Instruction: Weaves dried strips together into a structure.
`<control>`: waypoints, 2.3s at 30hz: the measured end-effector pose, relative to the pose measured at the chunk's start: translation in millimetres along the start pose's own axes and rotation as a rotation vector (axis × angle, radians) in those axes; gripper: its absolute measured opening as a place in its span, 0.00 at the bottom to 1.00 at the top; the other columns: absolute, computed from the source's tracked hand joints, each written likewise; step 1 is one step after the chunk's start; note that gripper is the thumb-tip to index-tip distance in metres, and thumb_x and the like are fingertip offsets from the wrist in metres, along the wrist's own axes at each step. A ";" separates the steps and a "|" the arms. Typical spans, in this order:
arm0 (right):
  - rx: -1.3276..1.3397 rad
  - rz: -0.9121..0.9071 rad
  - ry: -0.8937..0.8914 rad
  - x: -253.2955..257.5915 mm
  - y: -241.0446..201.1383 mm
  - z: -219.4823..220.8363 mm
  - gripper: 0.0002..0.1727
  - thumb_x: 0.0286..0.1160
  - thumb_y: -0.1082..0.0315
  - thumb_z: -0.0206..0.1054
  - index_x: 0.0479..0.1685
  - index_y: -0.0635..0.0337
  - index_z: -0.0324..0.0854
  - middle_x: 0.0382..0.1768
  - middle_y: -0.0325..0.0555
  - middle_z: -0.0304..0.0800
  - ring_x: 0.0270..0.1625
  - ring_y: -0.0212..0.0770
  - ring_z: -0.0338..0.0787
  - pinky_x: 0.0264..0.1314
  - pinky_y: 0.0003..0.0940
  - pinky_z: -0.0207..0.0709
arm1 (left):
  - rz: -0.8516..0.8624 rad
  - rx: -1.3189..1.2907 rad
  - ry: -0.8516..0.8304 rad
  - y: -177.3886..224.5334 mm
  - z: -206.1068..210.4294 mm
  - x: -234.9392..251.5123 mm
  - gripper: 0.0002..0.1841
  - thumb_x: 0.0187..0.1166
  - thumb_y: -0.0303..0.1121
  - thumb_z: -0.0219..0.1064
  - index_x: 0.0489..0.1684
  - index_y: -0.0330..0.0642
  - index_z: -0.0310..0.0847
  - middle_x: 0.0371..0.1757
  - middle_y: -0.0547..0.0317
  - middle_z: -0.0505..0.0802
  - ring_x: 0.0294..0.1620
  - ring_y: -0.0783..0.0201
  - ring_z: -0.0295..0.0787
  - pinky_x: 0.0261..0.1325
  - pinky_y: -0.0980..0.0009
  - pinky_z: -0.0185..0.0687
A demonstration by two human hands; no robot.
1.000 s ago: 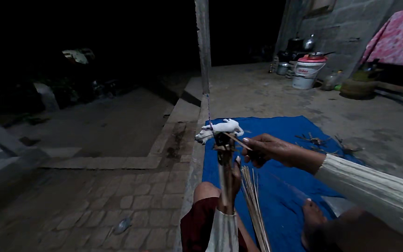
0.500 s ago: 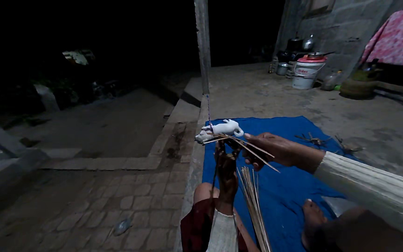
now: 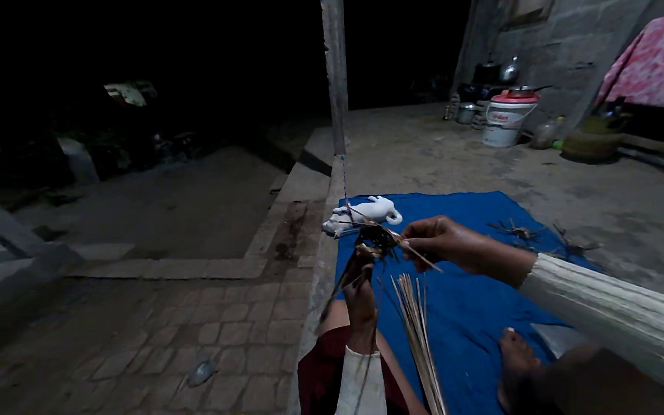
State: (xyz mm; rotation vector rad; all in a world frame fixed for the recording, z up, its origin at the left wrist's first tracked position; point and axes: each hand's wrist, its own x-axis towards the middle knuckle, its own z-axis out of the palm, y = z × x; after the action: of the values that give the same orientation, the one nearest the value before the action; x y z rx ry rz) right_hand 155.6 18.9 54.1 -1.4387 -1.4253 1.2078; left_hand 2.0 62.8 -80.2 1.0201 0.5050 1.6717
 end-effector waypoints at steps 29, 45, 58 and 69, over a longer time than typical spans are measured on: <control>-0.408 -0.056 -0.075 -3.8 -3.5 -10.3 0.08 0.84 0.68 0.65 0.48 0.65 0.83 0.30 0.38 0.87 0.25 0.24 0.83 0.30 0.20 0.78 | -0.125 -0.273 0.018 -1.8 18.0 -4.8 0.08 0.74 0.16 0.61 0.42 0.31 0.85 0.39 0.55 0.94 0.44 0.65 0.94 0.58 0.67 0.90; -0.382 -0.285 0.119 -1.6 4.6 11.0 0.08 0.83 0.71 0.64 0.48 0.65 0.87 0.33 0.38 0.90 0.28 0.22 0.82 0.35 0.18 0.79 | -0.154 -0.307 -0.055 2.9 25.0 -10.0 0.12 0.79 0.19 0.53 0.53 0.27 0.80 0.43 0.56 0.94 0.44 0.67 0.93 0.56 0.68 0.90; -0.327 -0.157 0.011 -1.6 1.1 11.5 0.09 0.86 0.71 0.61 0.53 0.65 0.85 0.29 0.37 0.89 0.21 0.22 0.82 0.25 0.17 0.76 | -0.166 -0.257 -0.029 5.5 30.3 -13.0 0.12 0.76 0.15 0.56 0.49 0.29 0.83 0.37 0.63 0.93 0.38 0.74 0.91 0.49 0.75 0.89; -0.154 -0.182 0.018 1.2 5.3 4.9 0.04 0.82 0.71 0.66 0.43 0.62 0.85 0.24 0.33 0.89 0.20 0.24 0.83 0.23 0.17 0.76 | -0.173 -0.264 -0.161 -2.8 21.8 -9.8 0.13 0.66 0.14 0.59 0.38 0.34 0.88 0.35 0.62 0.95 0.39 0.72 0.93 0.54 0.71 0.89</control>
State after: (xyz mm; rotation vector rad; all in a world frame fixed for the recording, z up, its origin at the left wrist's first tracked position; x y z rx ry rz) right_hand 152.2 19.2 47.6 -1.3835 -1.6283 0.9880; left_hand 22.2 51.3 -74.1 0.8815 0.2513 1.4444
